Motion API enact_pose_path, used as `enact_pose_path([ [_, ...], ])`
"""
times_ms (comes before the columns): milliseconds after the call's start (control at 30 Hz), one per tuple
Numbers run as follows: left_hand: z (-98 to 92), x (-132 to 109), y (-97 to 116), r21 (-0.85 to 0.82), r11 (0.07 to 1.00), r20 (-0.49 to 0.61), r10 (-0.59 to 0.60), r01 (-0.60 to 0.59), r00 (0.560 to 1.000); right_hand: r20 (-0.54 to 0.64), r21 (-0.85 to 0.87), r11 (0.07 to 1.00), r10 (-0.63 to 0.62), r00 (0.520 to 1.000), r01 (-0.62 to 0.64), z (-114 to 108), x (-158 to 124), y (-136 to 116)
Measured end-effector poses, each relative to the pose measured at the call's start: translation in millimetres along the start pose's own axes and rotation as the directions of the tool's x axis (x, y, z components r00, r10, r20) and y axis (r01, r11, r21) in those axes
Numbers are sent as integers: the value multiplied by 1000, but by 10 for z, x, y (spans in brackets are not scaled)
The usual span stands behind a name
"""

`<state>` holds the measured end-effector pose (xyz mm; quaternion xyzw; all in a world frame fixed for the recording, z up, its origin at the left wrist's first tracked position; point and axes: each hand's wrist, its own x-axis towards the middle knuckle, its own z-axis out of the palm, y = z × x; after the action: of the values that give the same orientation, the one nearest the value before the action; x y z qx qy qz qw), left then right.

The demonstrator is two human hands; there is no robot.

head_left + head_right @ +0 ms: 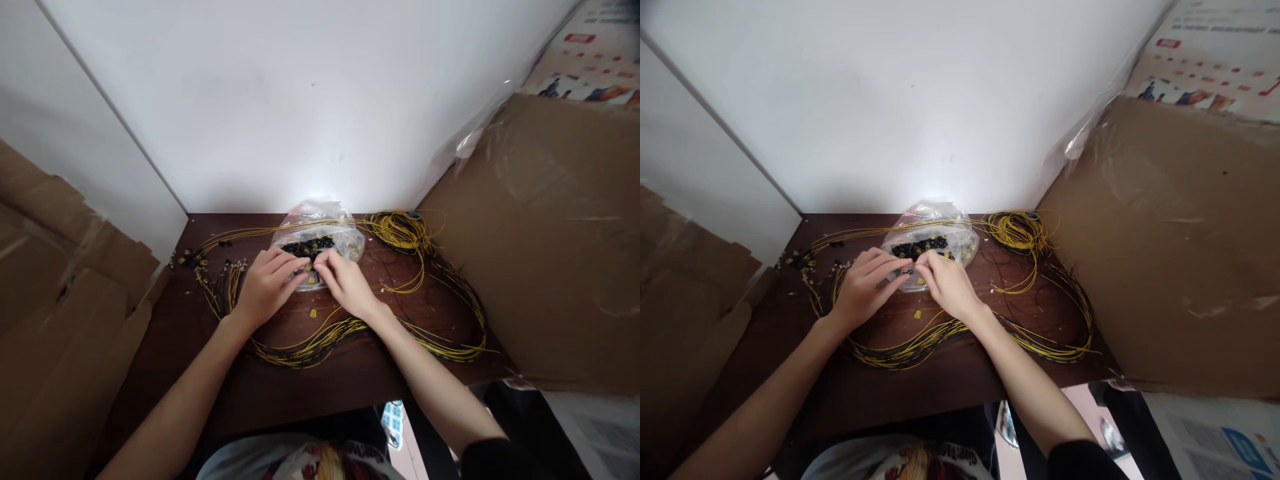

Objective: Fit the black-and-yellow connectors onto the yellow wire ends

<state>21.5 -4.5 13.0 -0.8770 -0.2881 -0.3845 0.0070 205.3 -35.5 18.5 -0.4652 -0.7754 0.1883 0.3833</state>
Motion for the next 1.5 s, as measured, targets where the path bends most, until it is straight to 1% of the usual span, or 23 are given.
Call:
enact_pose_path([
  [67, -27, -11, -45, 54, 998, 8, -27, 27, 1000, -72, 229, 972, 74, 995, -55, 2, 10, 8],
  [133, -58, -21, -81, 77, 995, -17, -62, 63, 998, -125, 423, 903, 143, 982, -78, -3, 31, 32],
  [167, -74, -25, -95, 74, 994, -39, -83, 85, 996, -149, 494, 866, 173, 974, -78, -11, 44, 49],
  [267, -126, -23, -124, 17, 990, -106, -139, 141, 985, -220, 632, 773, 253, 942, -60, -53, 82, 111],
  [400, -186, 9, -120, -160, 965, -158, -232, 207, 960, -328, 725, 689, 360, 873, -12, -125, 110, 197],
  [467, -198, 28, -97, -266, 929, -168, -307, 257, 937, -380, 723, 691, 399, 835, -1, -153, 113, 225],
  [533, -192, 41, -59, -345, 885, -152, -381, 312, 912, -418, 681, 732, 395, 818, -5, -166, 107, 232],
  [567, -182, 45, -35, -370, 865, -136, -412, 340, 901, -425, 646, 763, 376, 824, -15, -165, 101, 226],
  [633, -147, 47, 17, -402, 832, -92, -453, 383, 887, -396, 564, 824, 325, 859, -52, -144, 84, 197],
  [700, -100, 44, 67, -432, 805, -43, -470, 408, 882, -317, 488, 867, 284, 905, -101, -100, 64, 154],
  [767, -50, 39, 104, -473, 767, 12, -487, 434, 874, -225, 446, 885, 256, 940, -134, -46, 48, 112],
  [833, -6, 34, 121, -518, 714, 69, -514, 471, 855, -160, 436, 889, 231, 960, -141, 1, 37, 88],
  [933, 34, 29, 118, -594, 620, 139, -549, 513, 824, -138, 444, 883, 234, 962, -151, 38, 32, 92],
  [1000, 45, 31, 111, -674, 521, 187, -565, 524, 803, -157, 440, 881, 263, 952, -171, 39, 36, 115],
  [1033, 47, 33, 109, -723, 452, 214, -573, 523, 791, -172, 436, 881, 282, 944, -183, 34, 40, 130],
  [1133, 45, 47, 116, -852, 195, 299, -582, 486, 756, -221, 430, 877, 334, 916, -216, 10, 52, 175],
  [1200, 36, 59, 127, -882, 22, 372, -580, 471, 725, -252, 442, 869, 359, 899, -223, -4, 58, 203],
  [1233, 30, 64, 132, -880, -44, 409, -577, 473, 707, -264, 448, 865, 367, 892, -224, -8, 60, 214],
  [1267, 25, 67, 136, -872, -90, 440, -572, 480, 692, -274, 451, 864, 373, 887, -224, -11, 60, 223],
  [1300, 21, 67, 139, -864, -115, 462, -566, 489, 683, -281, 448, 866, 374, 884, -224, -11, 59, 229],
  [1367, 22, 59, 140, -856, -113, 477, -549, 504, 686, -285, 418, 880, 364, 887, -227, -8, 54, 224],
  [1433, 35, 45, 137, -850, -60, 469, -538, 523, 700, -278, 364, 905, 331, 902, -220, -2, 46, 195],
  [1500, 53, 31, 136, -832, 28, 452, -543, 554, 707, -261, 301, 933, 278, 924, -196, 4, 37, 144],
])
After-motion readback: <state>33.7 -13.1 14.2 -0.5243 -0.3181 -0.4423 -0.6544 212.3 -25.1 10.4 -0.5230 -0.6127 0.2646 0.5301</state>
